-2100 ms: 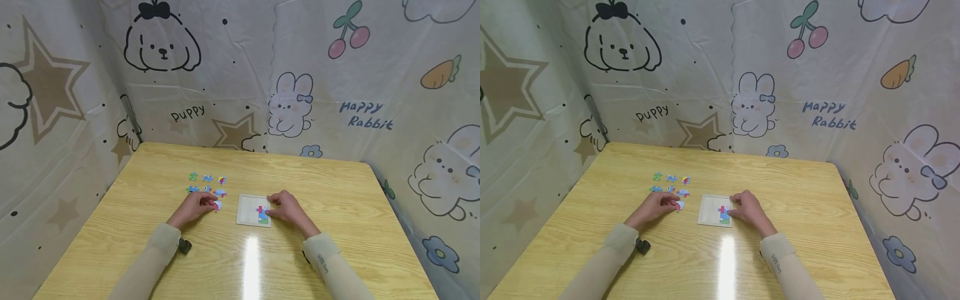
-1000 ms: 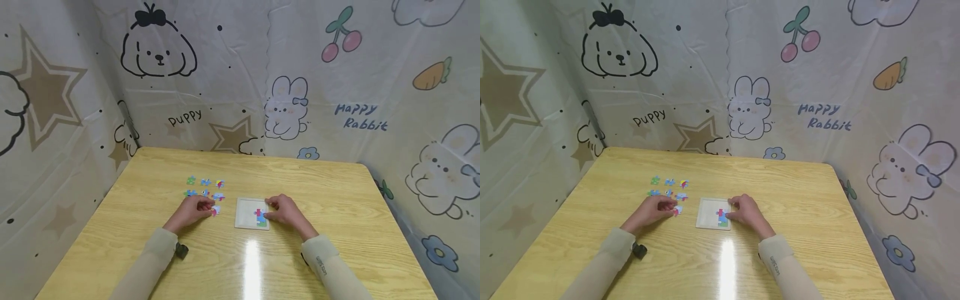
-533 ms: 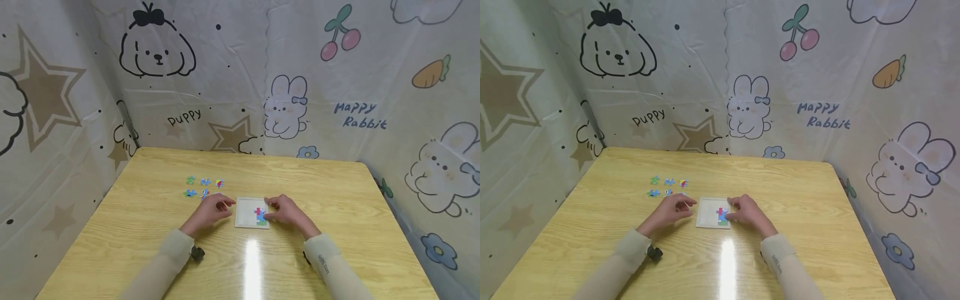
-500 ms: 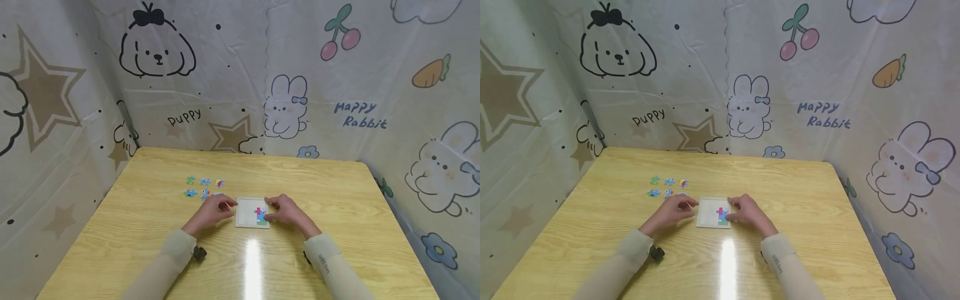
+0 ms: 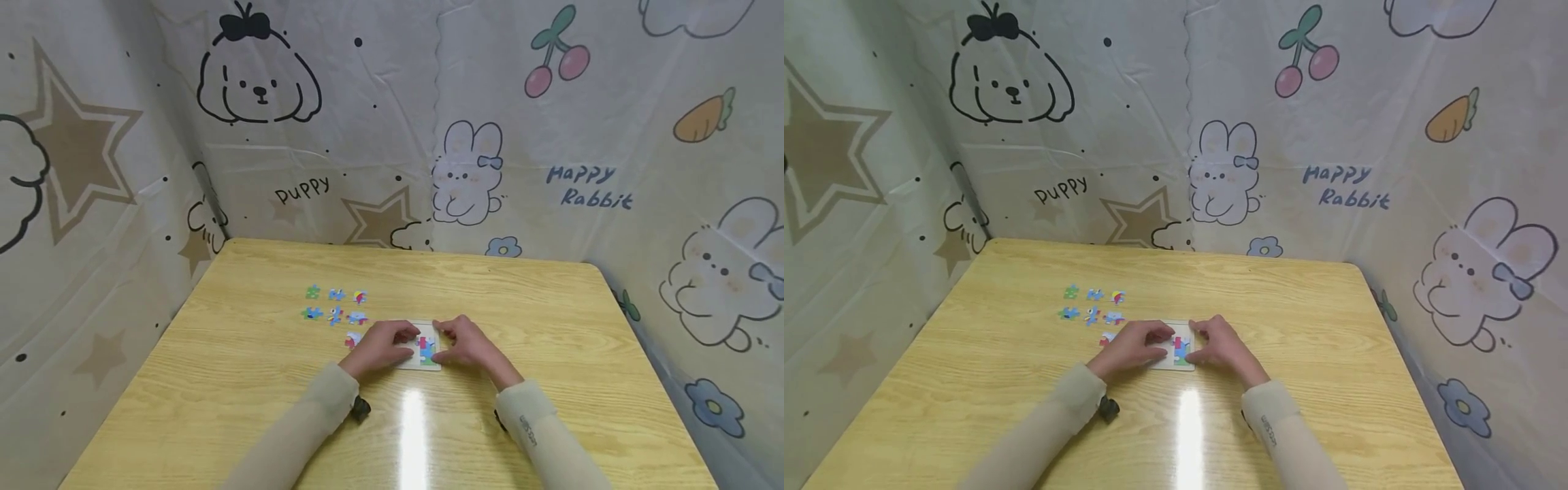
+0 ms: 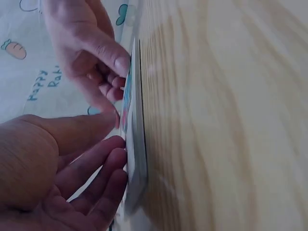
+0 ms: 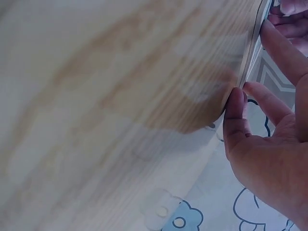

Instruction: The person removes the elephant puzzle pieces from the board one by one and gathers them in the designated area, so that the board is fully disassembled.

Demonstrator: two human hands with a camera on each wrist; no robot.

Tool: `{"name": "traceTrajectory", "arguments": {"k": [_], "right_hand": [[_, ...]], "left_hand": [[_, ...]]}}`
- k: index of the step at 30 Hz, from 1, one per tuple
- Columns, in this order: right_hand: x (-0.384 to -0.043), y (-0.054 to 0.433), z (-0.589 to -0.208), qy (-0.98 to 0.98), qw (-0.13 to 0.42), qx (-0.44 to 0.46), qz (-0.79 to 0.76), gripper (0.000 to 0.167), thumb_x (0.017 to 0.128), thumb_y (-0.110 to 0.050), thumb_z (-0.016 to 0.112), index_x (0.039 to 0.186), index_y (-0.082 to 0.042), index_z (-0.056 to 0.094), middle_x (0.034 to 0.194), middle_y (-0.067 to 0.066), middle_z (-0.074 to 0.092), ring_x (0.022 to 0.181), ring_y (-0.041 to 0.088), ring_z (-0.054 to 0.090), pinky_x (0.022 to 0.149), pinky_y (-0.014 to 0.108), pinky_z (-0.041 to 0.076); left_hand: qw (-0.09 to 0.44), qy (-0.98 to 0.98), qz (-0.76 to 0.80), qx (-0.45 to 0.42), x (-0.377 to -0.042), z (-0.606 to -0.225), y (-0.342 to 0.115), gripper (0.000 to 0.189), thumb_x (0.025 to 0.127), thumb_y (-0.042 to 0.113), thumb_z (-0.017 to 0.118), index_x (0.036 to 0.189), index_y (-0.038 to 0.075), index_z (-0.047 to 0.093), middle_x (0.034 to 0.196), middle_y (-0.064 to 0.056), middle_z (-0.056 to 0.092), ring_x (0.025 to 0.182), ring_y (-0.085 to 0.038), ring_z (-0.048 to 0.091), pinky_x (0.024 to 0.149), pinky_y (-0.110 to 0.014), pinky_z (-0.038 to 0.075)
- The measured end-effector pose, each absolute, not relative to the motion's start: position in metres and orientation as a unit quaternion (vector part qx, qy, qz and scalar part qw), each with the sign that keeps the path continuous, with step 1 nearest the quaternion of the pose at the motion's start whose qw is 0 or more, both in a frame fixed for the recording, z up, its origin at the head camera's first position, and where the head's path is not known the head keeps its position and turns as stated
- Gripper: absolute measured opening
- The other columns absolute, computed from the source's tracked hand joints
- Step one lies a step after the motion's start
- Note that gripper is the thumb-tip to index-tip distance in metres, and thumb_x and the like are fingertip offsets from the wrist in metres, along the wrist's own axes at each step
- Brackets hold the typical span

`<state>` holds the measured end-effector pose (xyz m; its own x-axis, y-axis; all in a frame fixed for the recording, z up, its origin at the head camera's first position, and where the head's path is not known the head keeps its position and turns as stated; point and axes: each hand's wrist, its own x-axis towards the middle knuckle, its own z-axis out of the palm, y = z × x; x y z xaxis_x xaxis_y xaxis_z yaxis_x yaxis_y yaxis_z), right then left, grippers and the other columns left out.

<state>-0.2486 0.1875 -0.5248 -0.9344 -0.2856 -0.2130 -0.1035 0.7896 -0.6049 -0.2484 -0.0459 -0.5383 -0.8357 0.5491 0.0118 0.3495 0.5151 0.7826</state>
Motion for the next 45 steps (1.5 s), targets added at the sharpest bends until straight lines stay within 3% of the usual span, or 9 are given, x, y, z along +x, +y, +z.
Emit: {"name": "traceTrajectory", "arguments": {"k": [18, 31, 45], "right_hand": [[-0.249, 0.186, -0.523, 0.938, 0.144, -0.106, -0.298, 0.076, 0.078, -0.022, 0.093, 0.145, -0.007, 0.059, 0.13, 0.017, 0.062, 0.099, 0.022, 0.053, 0.087, 0.037, 0.052], [-0.251, 0.188, -0.525, 0.938, 0.148, -0.106, -0.296, 0.075, 0.079, -0.024, 0.092, 0.145, -0.009, 0.059, 0.132, 0.015, 0.063, 0.099, 0.022, 0.051, 0.085, 0.035, 0.049], [-0.25, 0.188, -0.525, 0.936, 0.145, -0.109, -0.301, 0.076, 0.078, -0.023, 0.093, 0.145, -0.008, 0.059, 0.134, 0.016, 0.062, 0.1, 0.022, 0.053, 0.087, 0.037, 0.05]], "left_hand": [[0.077, 0.894, 0.386, 0.214, -0.245, -0.539, -0.019, 0.029, 0.088, 0.005, 0.08, 0.117, 0.007, 0.077, 0.101, -0.002, 0.07, 0.087, -0.012, 0.064, 0.08, -0.027, 0.054], [0.093, 0.885, 0.408, 0.204, -0.251, -0.544, -0.018, 0.032, 0.083, 0.011, 0.087, 0.115, 0.008, 0.08, 0.095, 0.001, 0.071, 0.083, -0.007, 0.06, 0.077, -0.023, 0.052], [0.092, 0.877, 0.427, 0.202, -0.249, -0.543, -0.016, 0.025, 0.087, 0.008, 0.084, 0.111, 0.007, 0.079, 0.092, 0.0, 0.07, 0.08, -0.007, 0.059, 0.076, -0.022, 0.051]]}}
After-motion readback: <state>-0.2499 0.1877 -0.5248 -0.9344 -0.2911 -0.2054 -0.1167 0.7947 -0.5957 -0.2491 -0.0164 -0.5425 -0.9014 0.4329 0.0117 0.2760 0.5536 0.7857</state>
